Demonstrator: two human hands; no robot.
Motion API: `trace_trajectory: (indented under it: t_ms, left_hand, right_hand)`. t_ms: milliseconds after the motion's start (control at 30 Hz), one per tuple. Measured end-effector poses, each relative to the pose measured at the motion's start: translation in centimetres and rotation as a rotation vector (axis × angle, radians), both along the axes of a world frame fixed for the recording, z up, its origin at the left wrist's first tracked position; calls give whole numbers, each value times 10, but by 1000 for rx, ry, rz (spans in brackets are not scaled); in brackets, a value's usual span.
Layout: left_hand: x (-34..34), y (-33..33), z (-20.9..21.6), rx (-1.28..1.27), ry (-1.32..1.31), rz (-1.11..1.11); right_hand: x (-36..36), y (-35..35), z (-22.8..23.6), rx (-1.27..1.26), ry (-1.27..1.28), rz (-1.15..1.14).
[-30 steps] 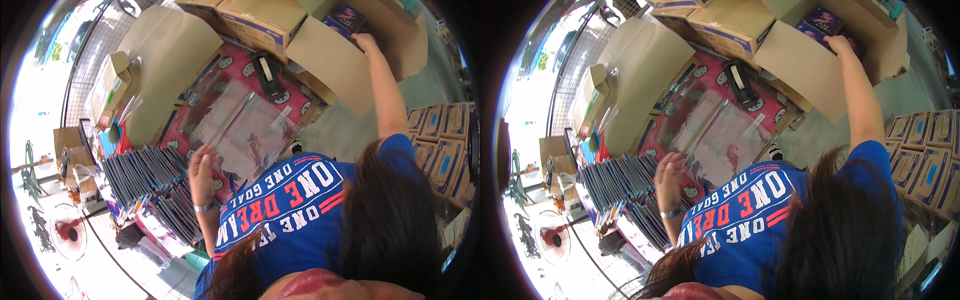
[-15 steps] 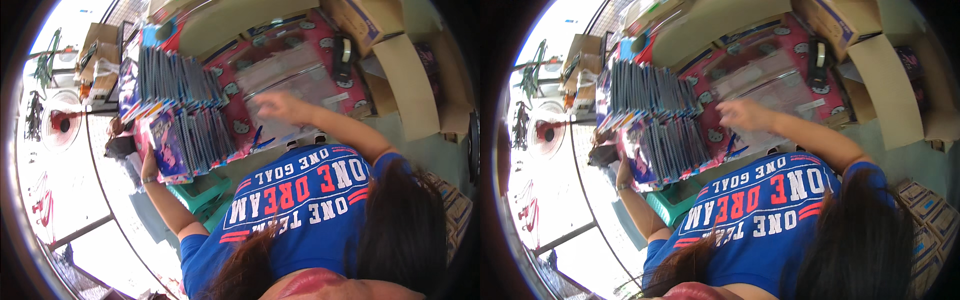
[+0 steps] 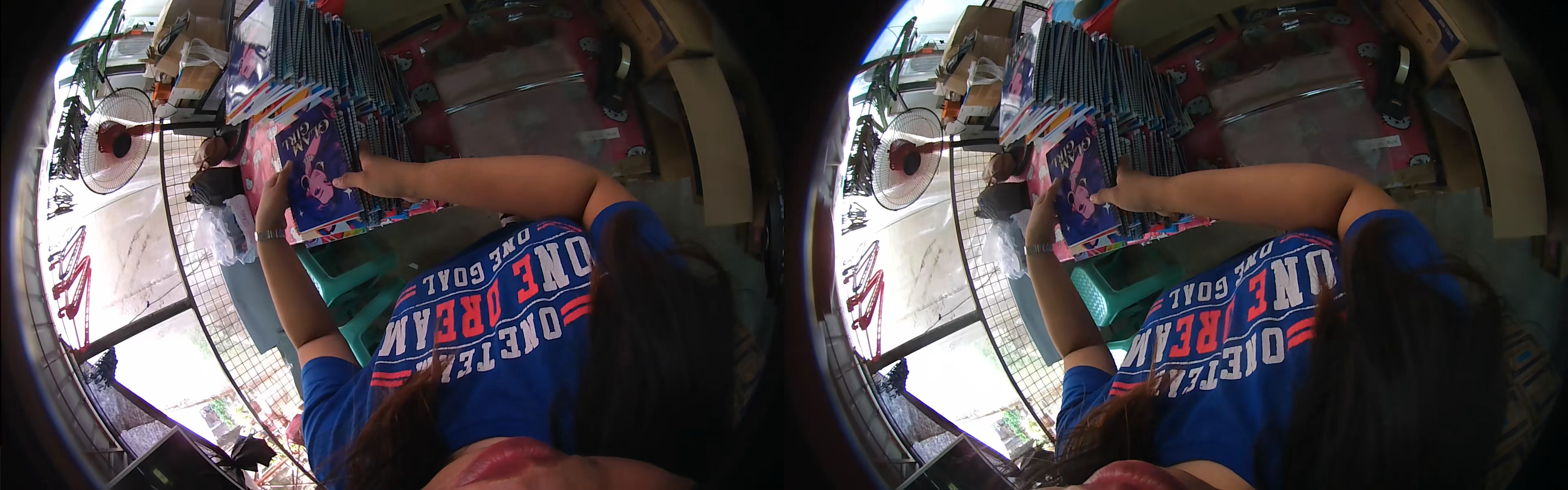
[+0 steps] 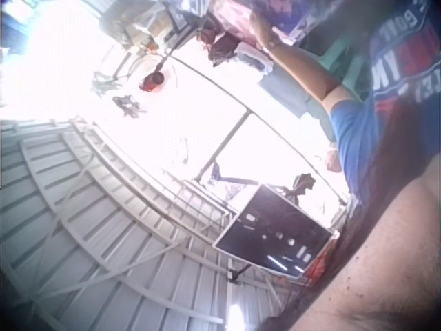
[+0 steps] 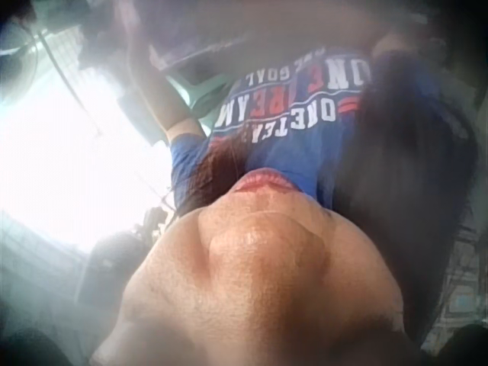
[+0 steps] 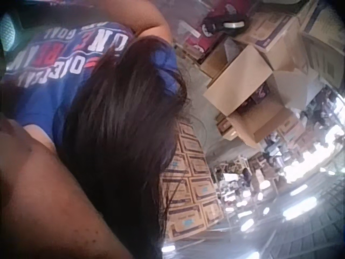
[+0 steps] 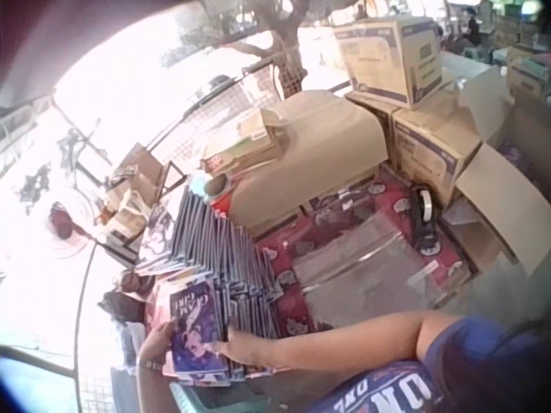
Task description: The person picks up stacks of notebooks from a pile, places them inside individual clear plastic bags, and then seals the bags using tape from a dispenser.
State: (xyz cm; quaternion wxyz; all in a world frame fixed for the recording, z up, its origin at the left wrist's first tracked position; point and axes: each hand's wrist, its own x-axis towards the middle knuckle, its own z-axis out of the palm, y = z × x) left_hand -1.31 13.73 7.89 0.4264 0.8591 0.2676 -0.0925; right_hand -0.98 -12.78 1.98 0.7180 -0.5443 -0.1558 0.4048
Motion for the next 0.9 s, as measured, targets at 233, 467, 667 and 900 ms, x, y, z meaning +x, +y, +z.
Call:
trace_trajectory:
  t_ms: [233, 467, 667, 900]
  left_hand:
    - [-15, -23, -23, 104, -72, -90]
    - [2, -10, -34, -29, -166, 69]
    - [-8, -12, -15, -89, -81, 52]
    - [-7, 5, -12, 45, 33, 98]
  right_hand:
    - [-6, 0, -27, 104, 147, -136]
    - [-4, 9, -25, 56, 161, -115]
    - [0, 10, -35, -1, 217, -81]
    - [-13, 26, 3, -252, -303, -44]
